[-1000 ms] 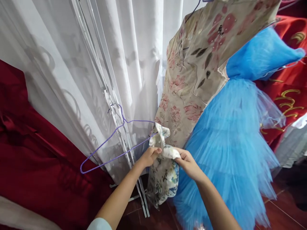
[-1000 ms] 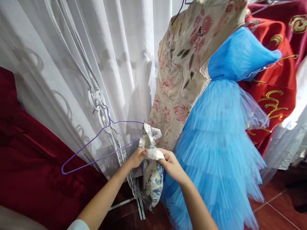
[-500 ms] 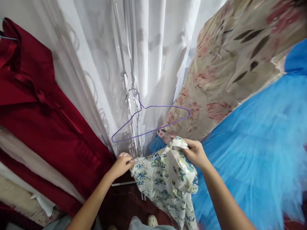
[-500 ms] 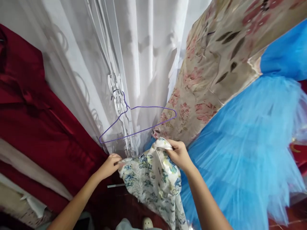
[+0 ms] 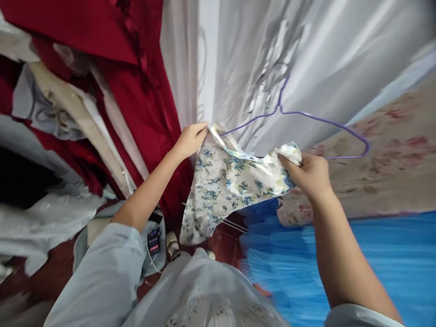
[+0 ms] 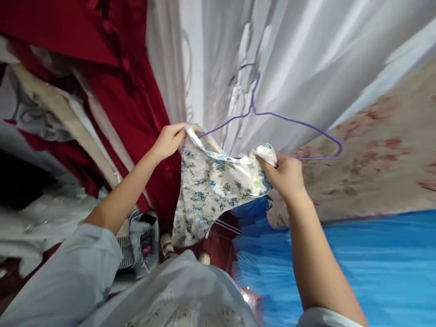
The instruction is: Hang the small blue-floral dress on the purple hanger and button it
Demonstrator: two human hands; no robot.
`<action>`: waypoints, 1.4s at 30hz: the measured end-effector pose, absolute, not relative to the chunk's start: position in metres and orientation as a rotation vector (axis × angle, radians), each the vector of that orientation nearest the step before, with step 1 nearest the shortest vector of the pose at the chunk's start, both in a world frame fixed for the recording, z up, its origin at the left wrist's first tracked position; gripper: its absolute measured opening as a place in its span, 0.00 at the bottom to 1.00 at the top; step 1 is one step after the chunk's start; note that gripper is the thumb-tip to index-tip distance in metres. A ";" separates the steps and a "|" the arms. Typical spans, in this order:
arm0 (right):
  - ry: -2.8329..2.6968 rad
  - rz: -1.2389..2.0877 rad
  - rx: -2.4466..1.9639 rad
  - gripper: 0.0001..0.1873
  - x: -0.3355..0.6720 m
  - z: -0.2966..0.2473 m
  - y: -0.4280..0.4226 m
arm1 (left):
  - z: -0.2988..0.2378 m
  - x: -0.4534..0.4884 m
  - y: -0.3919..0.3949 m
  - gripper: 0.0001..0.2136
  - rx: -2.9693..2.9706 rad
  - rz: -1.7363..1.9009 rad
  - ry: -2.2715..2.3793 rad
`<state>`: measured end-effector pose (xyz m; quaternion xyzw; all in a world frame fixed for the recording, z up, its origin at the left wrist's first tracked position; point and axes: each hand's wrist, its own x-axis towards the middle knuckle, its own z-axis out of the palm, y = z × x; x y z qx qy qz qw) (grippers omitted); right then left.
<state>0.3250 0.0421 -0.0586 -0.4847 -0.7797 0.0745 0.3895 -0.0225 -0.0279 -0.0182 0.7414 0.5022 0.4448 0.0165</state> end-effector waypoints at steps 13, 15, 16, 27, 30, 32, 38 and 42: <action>-1.871 0.150 -1.228 0.17 0.291 -0.079 0.020 | 0.006 -0.060 -0.061 0.13 2.301 1.077 1.622; -1.842 0.205 -1.199 0.17 0.281 -0.084 0.018 | 0.008 -0.065 -0.059 0.12 2.303 1.171 1.627; -1.831 0.216 -1.194 0.16 0.276 -0.086 0.016 | 0.010 -0.064 -0.057 0.11 2.318 1.230 1.605; -1.694 0.266 -1.160 0.09 0.265 -0.091 -0.029 | -0.008 -0.002 -0.002 0.07 2.406 1.474 1.523; -1.380 0.059 -1.174 0.15 0.284 -0.089 -0.034 | -0.016 -0.014 0.006 0.05 2.493 1.524 1.448; -1.236 -0.092 -1.225 0.19 0.302 -0.084 -0.032 | -0.018 -0.021 0.009 0.05 2.541 1.553 1.336; -1.576 -0.013 -1.372 0.16 0.356 -0.029 0.001 | -0.016 -0.024 0.012 0.05 2.562 1.569 1.277; -1.906 0.708 -1.273 0.25 0.384 0.004 0.022 | -0.021 -0.040 0.019 0.10 2.341 1.673 1.481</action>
